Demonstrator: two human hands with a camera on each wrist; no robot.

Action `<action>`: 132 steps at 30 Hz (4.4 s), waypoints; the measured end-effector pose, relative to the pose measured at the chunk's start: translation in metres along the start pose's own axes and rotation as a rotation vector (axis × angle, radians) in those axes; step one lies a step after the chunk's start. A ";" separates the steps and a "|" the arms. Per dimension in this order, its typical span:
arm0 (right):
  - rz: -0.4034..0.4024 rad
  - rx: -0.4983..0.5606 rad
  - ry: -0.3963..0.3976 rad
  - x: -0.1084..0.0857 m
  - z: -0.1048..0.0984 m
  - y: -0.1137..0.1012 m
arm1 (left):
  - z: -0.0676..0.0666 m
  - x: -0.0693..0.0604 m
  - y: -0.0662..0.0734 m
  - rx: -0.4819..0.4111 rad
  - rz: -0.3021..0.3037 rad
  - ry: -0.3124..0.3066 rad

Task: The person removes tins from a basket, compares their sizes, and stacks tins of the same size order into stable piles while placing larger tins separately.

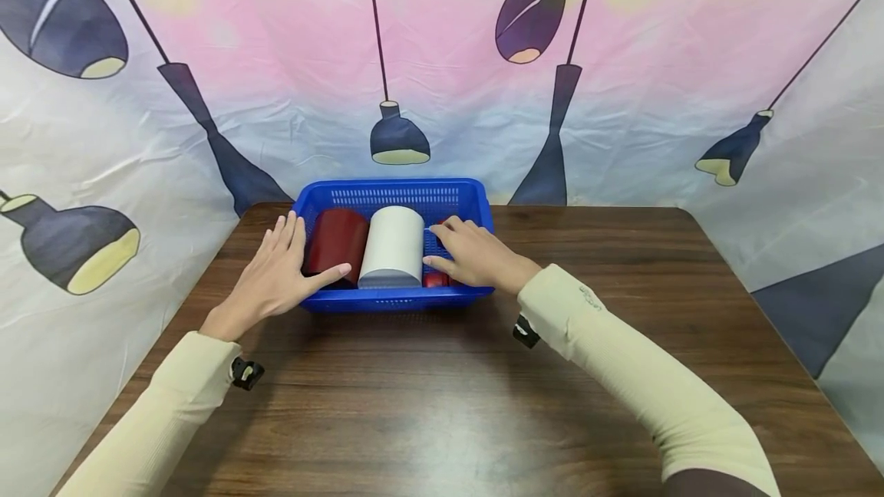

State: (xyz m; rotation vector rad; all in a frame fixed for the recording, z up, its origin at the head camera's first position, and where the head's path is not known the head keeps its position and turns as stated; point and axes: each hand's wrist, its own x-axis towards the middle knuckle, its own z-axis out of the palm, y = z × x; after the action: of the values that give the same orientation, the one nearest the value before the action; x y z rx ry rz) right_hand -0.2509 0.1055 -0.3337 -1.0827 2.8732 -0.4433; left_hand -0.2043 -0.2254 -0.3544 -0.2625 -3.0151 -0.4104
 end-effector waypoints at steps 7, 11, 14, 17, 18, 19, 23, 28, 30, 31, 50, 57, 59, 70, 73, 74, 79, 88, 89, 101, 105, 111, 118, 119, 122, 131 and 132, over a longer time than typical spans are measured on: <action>0.071 -0.033 -0.071 0.022 0.003 0.005 | 0.001 0.002 -0.004 -0.002 -0.015 -0.027; 0.106 -0.057 -0.105 0.034 0.005 0.008 | 0.002 0.001 -0.005 -0.004 -0.023 -0.034; 0.126 -0.079 -0.125 0.043 0.007 0.011 | 0.003 0.001 -0.006 -0.004 -0.032 -0.043; 0.157 -0.094 -0.143 0.049 0.008 0.014 | 0.003 0.000 -0.005 -0.007 -0.035 -0.053; 0.168 -0.098 -0.148 0.051 0.008 0.015 | 0.003 -0.001 -0.005 -0.005 -0.036 -0.056; 0.178 -0.103 -0.152 0.053 0.008 0.016 | 0.003 -0.001 -0.005 -0.005 -0.036 -0.058; 0.209 -0.118 -0.167 0.059 0.008 0.020 | 0.003 -0.004 -0.005 -0.002 -0.040 -0.069; 0.215 -0.116 -0.186 0.063 0.008 0.023 | 0.002 -0.010 -0.008 0.001 -0.044 -0.082; 0.216 -0.108 -0.197 0.064 0.007 0.024 | 0.001 -0.012 -0.008 -0.001 -0.043 -0.087; 0.216 -0.103 -0.202 0.064 0.007 0.025 | 0.001 -0.013 -0.008 -0.003 -0.043 -0.089; 0.212 -0.131 -0.381 0.080 -0.010 0.030 | -0.003 -0.021 -0.009 -0.037 -0.060 -0.147; 0.220 -0.168 -0.434 0.090 -0.013 0.030 | -0.003 -0.020 -0.007 -0.035 -0.076 -0.162; 0.217 -0.171 -0.443 0.093 -0.014 0.030 | -0.004 -0.020 -0.007 -0.030 -0.077 -0.164; 0.222 -0.174 -0.492 0.104 -0.003 0.027 | -0.003 -0.020 -0.007 -0.027 -0.086 -0.163; 0.235 -0.162 -0.480 0.104 0.001 0.027 | -0.002 -0.019 -0.006 -0.029 -0.086 -0.158; 0.242 -0.157 -0.474 0.104 0.003 0.027 | -0.001 -0.019 -0.006 -0.029 -0.086 -0.156; 0.267 -0.149 -0.450 0.107 0.010 0.030 | -0.001 -0.019 -0.006 -0.018 -0.089 -0.151; 0.274 -0.145 -0.430 0.109 0.018 0.031 | 0.000 -0.020 -0.007 -0.012 -0.088 -0.148; 0.274 -0.146 -0.427 0.109 0.018 0.031 | 0.000 -0.020 -0.007 -0.012 -0.087 -0.147; 0.299 -0.102 -0.347 0.105 0.004 0.035 | -0.001 -0.020 -0.007 -0.018 -0.084 -0.151; 0.290 -0.084 -0.319 0.104 -0.005 0.038 | -0.002 -0.020 -0.007 -0.016 -0.085 -0.151; 0.251 -0.051 -0.274 0.095 -0.020 0.040 | -0.003 -0.019 -0.007 -0.012 -0.087 -0.153; 0.240 0.037 -0.198 0.085 -0.031 0.044 | -0.003 -0.017 -0.006 -0.011 -0.080 -0.154; 0.240 0.053 -0.188 0.084 -0.032 0.045 | -0.003 -0.017 -0.006 -0.011 -0.079 -0.155; 0.245 0.094 -0.157 0.081 -0.036 0.047 | -0.003 -0.017 -0.006 -0.007 -0.076 -0.158; 0.243 0.197 -0.043 0.070 -0.047 0.055 | -0.004 -0.017 -0.007 -0.002 -0.064 -0.157; 0.243 0.208 -0.033 0.068 -0.049 0.056 | -0.004 -0.017 -0.007 -0.002 -0.065 -0.158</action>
State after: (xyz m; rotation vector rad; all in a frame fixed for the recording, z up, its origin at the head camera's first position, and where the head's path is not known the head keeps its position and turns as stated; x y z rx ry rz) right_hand -0.3451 0.1137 -0.2982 -0.6921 2.8018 -0.6815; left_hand -0.1882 -0.2359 -0.3547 -0.2066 -3.1856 -0.4163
